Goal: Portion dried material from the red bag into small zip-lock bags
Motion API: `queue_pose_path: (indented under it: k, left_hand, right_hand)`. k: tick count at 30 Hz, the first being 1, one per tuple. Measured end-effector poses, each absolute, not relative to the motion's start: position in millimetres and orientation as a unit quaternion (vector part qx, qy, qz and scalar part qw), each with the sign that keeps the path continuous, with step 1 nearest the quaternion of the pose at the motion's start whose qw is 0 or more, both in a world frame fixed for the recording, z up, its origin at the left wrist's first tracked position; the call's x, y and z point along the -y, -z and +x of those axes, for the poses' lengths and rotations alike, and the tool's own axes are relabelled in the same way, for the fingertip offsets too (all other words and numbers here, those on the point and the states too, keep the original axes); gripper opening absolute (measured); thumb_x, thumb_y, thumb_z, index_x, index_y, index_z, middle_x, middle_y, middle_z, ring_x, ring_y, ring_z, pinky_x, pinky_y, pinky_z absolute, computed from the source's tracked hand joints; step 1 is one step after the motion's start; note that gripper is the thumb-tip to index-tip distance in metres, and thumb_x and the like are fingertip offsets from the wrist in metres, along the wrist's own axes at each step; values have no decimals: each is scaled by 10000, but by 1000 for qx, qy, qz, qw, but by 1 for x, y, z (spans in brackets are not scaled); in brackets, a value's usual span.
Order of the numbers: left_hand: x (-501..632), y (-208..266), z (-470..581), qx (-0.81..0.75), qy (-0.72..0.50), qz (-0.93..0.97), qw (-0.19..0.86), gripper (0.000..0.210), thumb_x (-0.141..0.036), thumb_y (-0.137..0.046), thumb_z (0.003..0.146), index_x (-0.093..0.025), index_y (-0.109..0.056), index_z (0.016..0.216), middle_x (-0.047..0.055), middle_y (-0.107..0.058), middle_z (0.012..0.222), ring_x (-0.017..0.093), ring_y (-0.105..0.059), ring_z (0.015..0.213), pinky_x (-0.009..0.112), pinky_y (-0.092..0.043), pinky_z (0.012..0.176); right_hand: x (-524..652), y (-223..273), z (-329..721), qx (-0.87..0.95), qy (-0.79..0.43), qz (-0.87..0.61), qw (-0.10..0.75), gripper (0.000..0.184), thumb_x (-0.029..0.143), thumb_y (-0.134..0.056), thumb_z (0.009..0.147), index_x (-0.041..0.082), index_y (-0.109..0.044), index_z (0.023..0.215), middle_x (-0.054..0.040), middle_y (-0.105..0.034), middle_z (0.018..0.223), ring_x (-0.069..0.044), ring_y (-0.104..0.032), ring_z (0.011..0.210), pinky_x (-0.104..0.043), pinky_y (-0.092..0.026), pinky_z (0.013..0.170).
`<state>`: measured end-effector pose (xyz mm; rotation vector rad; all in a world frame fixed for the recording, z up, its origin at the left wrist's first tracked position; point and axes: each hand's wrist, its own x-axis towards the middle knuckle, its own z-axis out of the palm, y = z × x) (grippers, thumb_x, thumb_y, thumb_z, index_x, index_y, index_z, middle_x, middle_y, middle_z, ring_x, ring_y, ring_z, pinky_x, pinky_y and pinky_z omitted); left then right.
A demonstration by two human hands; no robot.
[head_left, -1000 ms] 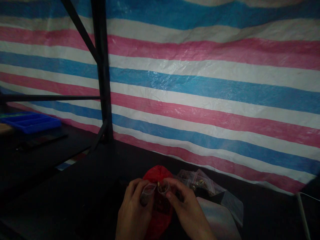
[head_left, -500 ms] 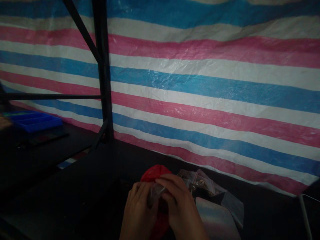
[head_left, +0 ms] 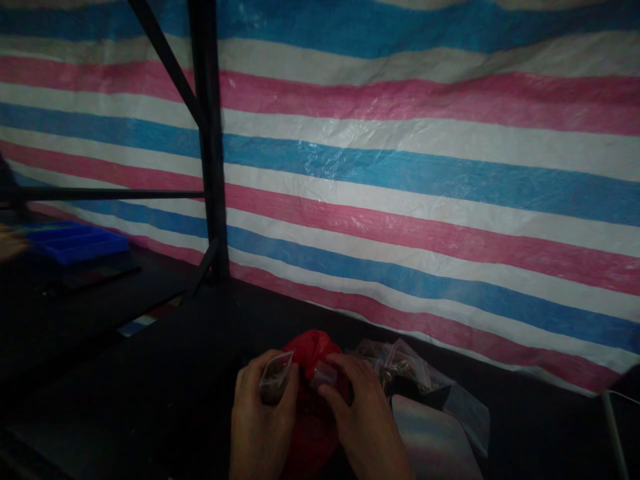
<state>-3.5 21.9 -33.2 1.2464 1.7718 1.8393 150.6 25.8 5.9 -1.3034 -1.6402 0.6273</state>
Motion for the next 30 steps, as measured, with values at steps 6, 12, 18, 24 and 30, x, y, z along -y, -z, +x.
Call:
queue_pose_path:
  k: [6, 12, 18, 24, 30]
  left_hand:
    - [-14, 37, 7, -521, -658, 482, 252, 383, -442, -739, 808, -252, -685, 1136, 87, -787, 1113, 285, -793, 984, 425, -663, 866]
    - [-1, 50, 38, -458, -595, 548, 369, 572, -306, -807, 786, -306, -643, 1334, 68, -800, 1269, 282, -772, 1172, 382, -649, 972]
    - [3, 43, 38, -451, -504, 659, 330, 611, -259, -805, 779, -335, -644, 1363, -18, -829, 975, 193, -801, 859, 295, -666, 841]
    - [-1, 43, 29, -514, -502, 662, 216, 450, -457, -745, 845, -340, -718, 1279, 4, -858, 1083, 237, -834, 955, 317, -680, 842]
    - [2, 40, 25, -518, -510, 679, 99, 307, -491, -638, 919, -309, -771, 1127, 24, -872, 1057, 246, -849, 911, 308, -690, 788]
  right_hand:
    - [-9, -20, 134, 628, -381, -443, 514, 358, 194, -725, 798, 294, -779, 1138, -39, -766, 1204, -259, -706, 1144, -399, -535, 1034]
    - [-8, -33, 175, 540, -436, -452, 560, 306, 470, -866, 724, 221, -690, 753, 4, -690, 718, -192, -660, 699, -280, -529, 652]
    - [2, -30, 268, 522, -364, -558, 533, 392, 519, -889, 669, 224, -636, 722, 26, -637, 647, -164, -596, 604, -259, -443, 568]
    - [8, -11, 309, 547, -247, -678, 425, 224, 444, -715, 729, 221, -724, 753, -32, -717, 697, -225, -639, 646, -331, -470, 632]
    - [6, -18, 323, 548, -129, -692, 452, 336, 506, -637, 802, 222, -796, 887, -97, -777, 824, -273, -678, 754, -380, -521, 715]
